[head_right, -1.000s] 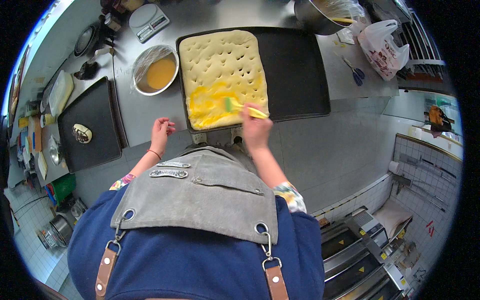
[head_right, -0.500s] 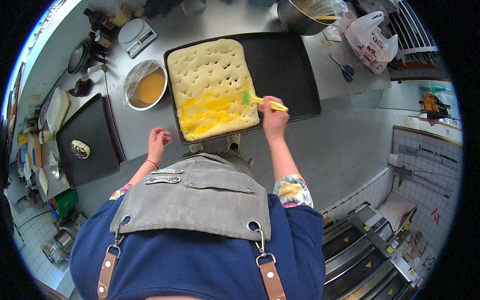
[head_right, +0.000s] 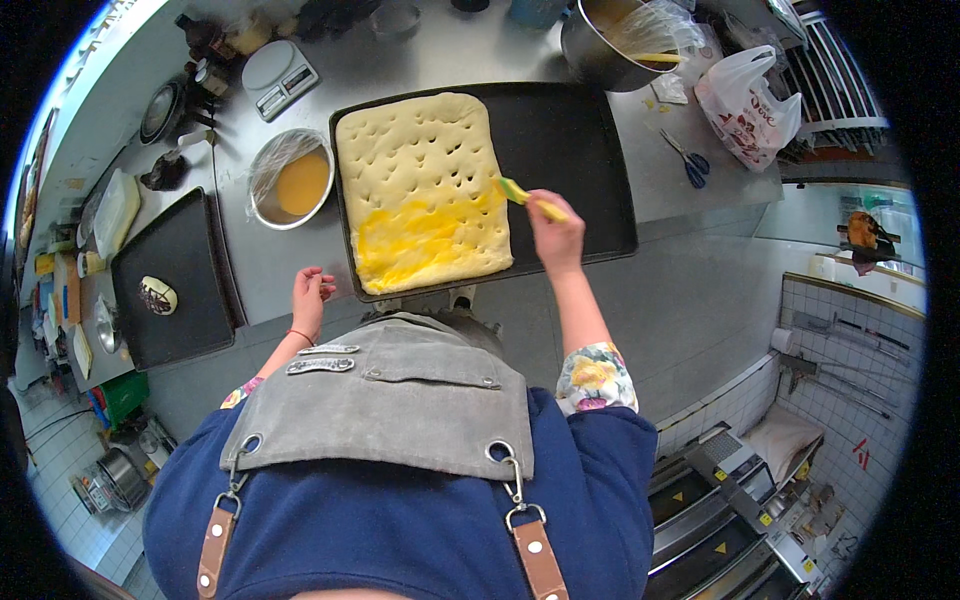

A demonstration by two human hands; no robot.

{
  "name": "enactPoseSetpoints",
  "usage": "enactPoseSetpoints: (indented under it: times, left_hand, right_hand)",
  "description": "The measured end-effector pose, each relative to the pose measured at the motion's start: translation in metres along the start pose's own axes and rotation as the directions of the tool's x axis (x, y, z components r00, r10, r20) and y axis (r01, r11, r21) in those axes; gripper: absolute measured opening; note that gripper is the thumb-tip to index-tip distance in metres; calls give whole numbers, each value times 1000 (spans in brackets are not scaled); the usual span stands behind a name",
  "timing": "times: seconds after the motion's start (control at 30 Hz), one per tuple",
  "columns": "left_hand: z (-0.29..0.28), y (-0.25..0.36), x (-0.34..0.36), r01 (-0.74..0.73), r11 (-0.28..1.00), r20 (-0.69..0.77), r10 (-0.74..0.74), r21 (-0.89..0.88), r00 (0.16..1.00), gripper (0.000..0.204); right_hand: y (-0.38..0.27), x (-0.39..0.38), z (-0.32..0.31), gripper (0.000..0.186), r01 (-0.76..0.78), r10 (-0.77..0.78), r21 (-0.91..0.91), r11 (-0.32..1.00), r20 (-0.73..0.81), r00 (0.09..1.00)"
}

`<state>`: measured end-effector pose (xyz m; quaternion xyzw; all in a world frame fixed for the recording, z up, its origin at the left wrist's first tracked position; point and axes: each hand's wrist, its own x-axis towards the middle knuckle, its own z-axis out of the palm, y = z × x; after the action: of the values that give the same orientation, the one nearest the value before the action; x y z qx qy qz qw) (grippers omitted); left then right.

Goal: The person brushes a liquid mixture onto the surface of a rectangular dough in a baking tray, then wipes the work surface with a cloth, and finally places the tray of dough near a bag of ingredients.

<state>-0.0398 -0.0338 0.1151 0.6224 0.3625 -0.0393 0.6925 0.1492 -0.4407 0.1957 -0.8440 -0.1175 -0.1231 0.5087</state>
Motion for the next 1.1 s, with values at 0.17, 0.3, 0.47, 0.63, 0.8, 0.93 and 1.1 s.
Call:
enactPoseSetpoints:
  times: [0.17,0.3,0.47,0.63,0.8,0.93,1.1]
  left_hand:
    - [13,11,6,-50,999,13,50,-4,999,15]
    - [8,7,8,-54,999,-23,54,-5,998,16]
    - [12,4,11,-68,997,-11,68,23,998,17]
    - [14,6,11,-96,995,-7,96,13,995,17]
    - [1,-10,10,-58,998,-72,57,-6,996,17]
    - [14,-5,10,-91,996,-30,90,-13,995,17]
    - [10,-9,13,-124,992,-5,124,2,992,17]
  right_hand:
    - [-8,-48,-10,24,529,-311,-367,765,508,803]
    - [-40,-94,-40,27,404,-230,-253,879,517,825]
    - [-26,-46,-19,29,355,-250,-318,879,326,912]
    - [-22,-97,-27,28,452,-278,-310,836,472,837]
    - [-69,-112,-38,16,-153,157,-36,988,247,956]
    - [-51,-82,19,12,-392,416,372,841,17,909]
    - [-38,-43,51,19,97,-94,-23,995,108,990]
